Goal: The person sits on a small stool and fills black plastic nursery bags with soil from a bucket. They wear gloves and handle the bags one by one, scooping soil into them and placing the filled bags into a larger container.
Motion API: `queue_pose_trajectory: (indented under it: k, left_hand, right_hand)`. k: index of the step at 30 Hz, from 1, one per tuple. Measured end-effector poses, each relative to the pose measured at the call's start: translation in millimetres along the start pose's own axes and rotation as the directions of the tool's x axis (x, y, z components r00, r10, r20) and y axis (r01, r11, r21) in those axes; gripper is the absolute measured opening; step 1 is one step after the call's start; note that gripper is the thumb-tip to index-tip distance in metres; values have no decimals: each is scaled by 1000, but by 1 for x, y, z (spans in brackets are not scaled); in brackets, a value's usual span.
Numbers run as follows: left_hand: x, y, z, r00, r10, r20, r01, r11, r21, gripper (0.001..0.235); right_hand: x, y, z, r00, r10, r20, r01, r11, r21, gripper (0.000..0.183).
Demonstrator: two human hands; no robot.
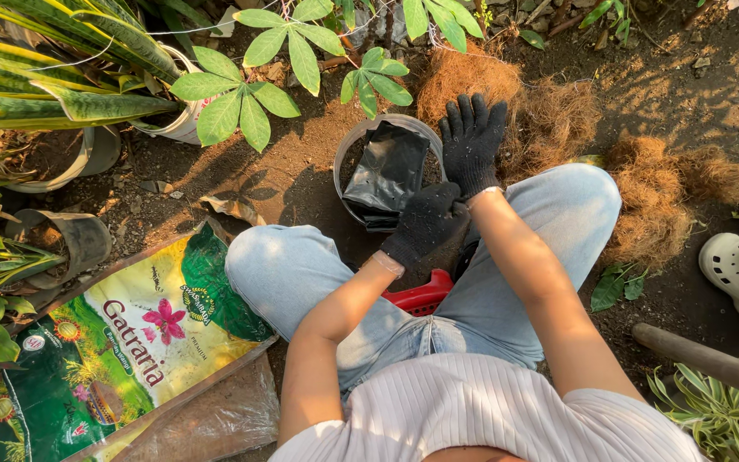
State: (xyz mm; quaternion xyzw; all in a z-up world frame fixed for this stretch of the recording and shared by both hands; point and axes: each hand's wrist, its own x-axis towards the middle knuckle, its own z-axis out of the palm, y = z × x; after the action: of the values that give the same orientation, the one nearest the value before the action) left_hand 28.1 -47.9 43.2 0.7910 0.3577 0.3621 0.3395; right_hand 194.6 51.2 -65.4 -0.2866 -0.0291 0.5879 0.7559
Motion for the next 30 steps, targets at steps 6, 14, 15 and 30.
queue_pose_trajectory:
  k: [6,14,15,30]
  left_hand:
    - [-13,20,-3,980,63,189,-8,959,-282,9]
    - [-7,26,-11,971,14,241,13,994,-109,15]
    - [-4,24,-15,963,13,268,5,998,-64,15]
    - [-5,-34,4,992,9,125,-71,862,501,38]
  right_hand:
    - [-22,-11,22,985,148,86,-144,988,-48,84]
    - [-19,2,51,985,144,99,-61,815,-576,81]
    - [-17,6,53,984,163,70,-65,697,-714,77]
    - [-28,72,-18,759,302,577,613,-631,-476,57]
